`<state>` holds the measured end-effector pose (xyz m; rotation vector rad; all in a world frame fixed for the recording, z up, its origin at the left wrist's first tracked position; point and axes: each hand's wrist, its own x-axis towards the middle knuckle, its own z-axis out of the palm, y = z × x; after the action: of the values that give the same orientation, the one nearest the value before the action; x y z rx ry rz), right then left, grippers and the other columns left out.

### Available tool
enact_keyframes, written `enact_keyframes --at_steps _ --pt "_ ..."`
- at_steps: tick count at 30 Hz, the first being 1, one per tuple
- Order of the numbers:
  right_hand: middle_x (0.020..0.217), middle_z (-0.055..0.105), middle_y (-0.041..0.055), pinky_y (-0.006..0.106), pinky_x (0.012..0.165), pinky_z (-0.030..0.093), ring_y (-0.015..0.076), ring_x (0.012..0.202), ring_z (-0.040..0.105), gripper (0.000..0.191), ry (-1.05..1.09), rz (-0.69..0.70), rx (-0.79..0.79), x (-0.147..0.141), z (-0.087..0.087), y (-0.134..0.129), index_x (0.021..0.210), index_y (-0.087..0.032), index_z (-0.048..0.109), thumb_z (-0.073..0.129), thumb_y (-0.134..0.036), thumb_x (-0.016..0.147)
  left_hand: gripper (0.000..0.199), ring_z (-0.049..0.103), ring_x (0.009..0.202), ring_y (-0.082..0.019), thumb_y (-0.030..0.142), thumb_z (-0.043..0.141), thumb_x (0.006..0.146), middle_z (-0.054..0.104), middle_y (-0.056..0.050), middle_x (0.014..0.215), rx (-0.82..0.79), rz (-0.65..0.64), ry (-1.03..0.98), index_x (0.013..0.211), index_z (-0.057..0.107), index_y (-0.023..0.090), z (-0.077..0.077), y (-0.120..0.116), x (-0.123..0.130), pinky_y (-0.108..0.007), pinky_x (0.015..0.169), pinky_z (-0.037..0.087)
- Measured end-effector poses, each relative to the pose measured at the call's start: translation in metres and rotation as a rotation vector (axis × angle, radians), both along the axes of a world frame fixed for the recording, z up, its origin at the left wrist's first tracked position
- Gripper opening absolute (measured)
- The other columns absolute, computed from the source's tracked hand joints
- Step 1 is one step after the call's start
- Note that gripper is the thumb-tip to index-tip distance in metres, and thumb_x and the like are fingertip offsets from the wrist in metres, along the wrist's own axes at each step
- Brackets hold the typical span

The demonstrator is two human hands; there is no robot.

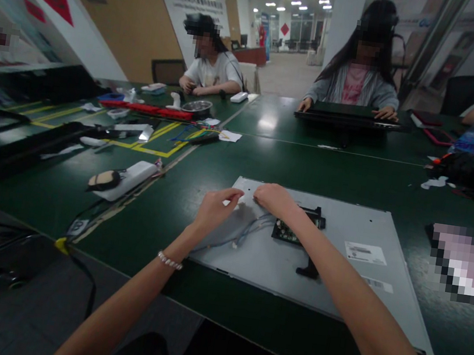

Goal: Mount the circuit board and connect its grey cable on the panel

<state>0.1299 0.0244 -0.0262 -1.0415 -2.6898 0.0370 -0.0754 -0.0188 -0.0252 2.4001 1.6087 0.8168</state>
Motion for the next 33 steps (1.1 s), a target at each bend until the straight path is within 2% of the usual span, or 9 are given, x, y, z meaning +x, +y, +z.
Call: enact_keyframes --at_steps 4,9,12,15,19,22,26,33 --pt "0.105 0.074 0.0119 0.029 0.084 0.046 0.0220 0.099 0.067 0.024 0.016 -0.115 0.030 0.019 0.004 -0.007 0.104 -0.015 0.071 0.049 -0.017 0.096 0.029 0.071 0.090 -0.020 0.026 0.046 0.093 0.075 -0.005 0.104 -0.039 0.015 0.018 0.106 0.072 0.022 0.003 -0.001 0.000 -0.033 0.085 0.052" --pt "0.109 0.073 0.0111 0.031 0.083 0.048 0.0229 0.100 0.067 0.028 0.048 -0.301 0.064 0.083 0.006 -0.025 0.112 -0.017 0.068 0.043 -0.021 0.099 0.031 0.069 0.099 -0.022 0.025 0.044 0.095 0.073 -0.006 0.112 -0.032 -0.025 0.027 0.112 0.069 0.020 0.006 -0.006 0.006 -0.036 0.092 0.050" --pt "0.106 0.073 0.0113 0.032 0.080 0.049 0.0242 0.097 0.068 0.029 0.054 -0.393 0.070 0.122 0.003 -0.039 0.112 -0.016 0.068 0.043 -0.021 0.099 0.032 0.068 0.104 -0.022 0.025 0.043 0.096 0.072 -0.007 0.115 -0.037 -0.089 0.020 0.116 0.067 0.019 0.012 -0.011 0.015 -0.037 0.096 0.050" --pt "0.109 0.073 0.0102 0.032 0.081 0.049 0.0234 0.097 0.068 0.028 0.049 -0.455 0.056 0.146 -0.004 -0.051 0.112 -0.017 0.068 0.044 -0.023 0.098 0.036 0.062 0.116 -0.022 0.027 0.046 0.096 0.066 -0.008 0.127 -0.071 -0.245 0.039 0.128 0.059 0.019 0.022 -0.019 0.032 -0.039 0.103 0.046" --pt "0.110 0.073 0.0101 0.032 0.082 0.049 0.0228 0.097 0.068 0.028 0.017 -0.457 0.031 0.152 -0.010 -0.058 0.109 -0.017 0.070 0.045 -0.022 0.097 0.062 0.044 0.136 -0.025 0.033 0.057 0.089 0.043 -0.013 0.151 -0.157 -0.502 0.112 0.146 0.039 0.017 0.030 -0.026 0.063 -0.041 0.114 0.036" --pt "0.109 0.073 0.0100 0.032 0.083 0.049 0.0228 0.098 0.068 0.028 0.003 -0.454 0.031 0.148 -0.010 -0.059 0.107 -0.017 0.071 0.045 -0.021 0.097 0.078 0.034 0.142 -0.031 0.037 0.067 0.081 0.032 -0.017 0.156 -0.221 -0.590 0.173 0.149 0.034 0.016 0.024 -0.022 0.081 -0.046 0.116 0.032" --pt "0.110 0.073 0.0096 0.031 0.086 0.048 0.0222 0.100 0.067 0.028 -0.005 -0.456 0.038 0.140 -0.007 -0.059 0.107 -0.017 0.070 0.045 -0.021 0.097 0.081 0.027 0.145 -0.033 0.036 0.069 0.079 0.035 -0.017 0.155 -0.270 -0.633 0.178 0.149 0.034 0.016 0.015 -0.014 0.090 -0.050 0.117 0.029" --pt "0.096 0.075 0.0108 0.033 0.081 0.047 0.0245 0.091 0.068 0.025 -0.061 -0.436 0.028 0.128 0.002 -0.065 0.094 -0.017 0.073 0.048 -0.015 0.093 0.073 0.036 0.141 -0.031 0.035 0.064 0.084 0.043 -0.013 0.150 -0.263 -0.698 0.059 0.149 0.035 0.022 0.013 -0.018 0.087 -0.055 0.117 0.029"
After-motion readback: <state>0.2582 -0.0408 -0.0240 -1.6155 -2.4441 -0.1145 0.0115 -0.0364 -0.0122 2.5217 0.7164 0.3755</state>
